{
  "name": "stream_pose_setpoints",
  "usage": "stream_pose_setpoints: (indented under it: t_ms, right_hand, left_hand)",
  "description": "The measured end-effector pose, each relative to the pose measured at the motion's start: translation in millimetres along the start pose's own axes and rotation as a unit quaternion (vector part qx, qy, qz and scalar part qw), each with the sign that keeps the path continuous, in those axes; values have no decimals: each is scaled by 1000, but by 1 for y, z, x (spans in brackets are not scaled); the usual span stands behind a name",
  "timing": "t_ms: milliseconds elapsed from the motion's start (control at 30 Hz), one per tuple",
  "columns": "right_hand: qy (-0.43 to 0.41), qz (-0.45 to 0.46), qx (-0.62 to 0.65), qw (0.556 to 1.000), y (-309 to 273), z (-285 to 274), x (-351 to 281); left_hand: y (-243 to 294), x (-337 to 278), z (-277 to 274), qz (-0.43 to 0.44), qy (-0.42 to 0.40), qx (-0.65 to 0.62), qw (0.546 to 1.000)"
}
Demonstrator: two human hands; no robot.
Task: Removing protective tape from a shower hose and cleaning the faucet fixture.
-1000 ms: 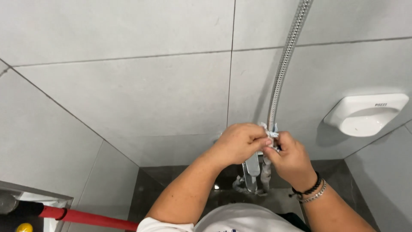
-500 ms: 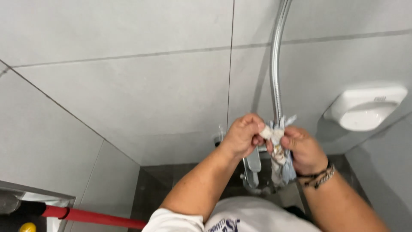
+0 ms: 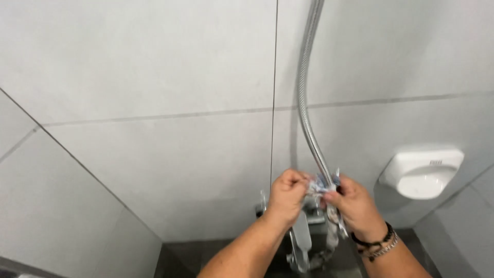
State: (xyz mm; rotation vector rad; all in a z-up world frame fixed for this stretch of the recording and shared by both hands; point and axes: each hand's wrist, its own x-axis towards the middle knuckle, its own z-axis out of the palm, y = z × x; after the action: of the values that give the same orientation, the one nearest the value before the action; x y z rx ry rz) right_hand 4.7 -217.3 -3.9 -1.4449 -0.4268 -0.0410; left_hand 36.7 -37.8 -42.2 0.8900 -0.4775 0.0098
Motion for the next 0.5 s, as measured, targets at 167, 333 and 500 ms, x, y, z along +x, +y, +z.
stream_pose_setpoints:
  t_ms: [167, 333, 500]
  right_hand:
    - [-107, 31, 158, 981, 0, -10, 8]
    - [-7, 29, 96, 995, 34, 10, 9]
    - [14, 82, 30, 996, 37, 8, 16]
  left_hand:
    - [17, 7, 6, -52, 8, -108, 993]
    - [36, 0, 18, -78, 27, 8, 997]
    - [35, -3, 2, -110, 45, -71, 990]
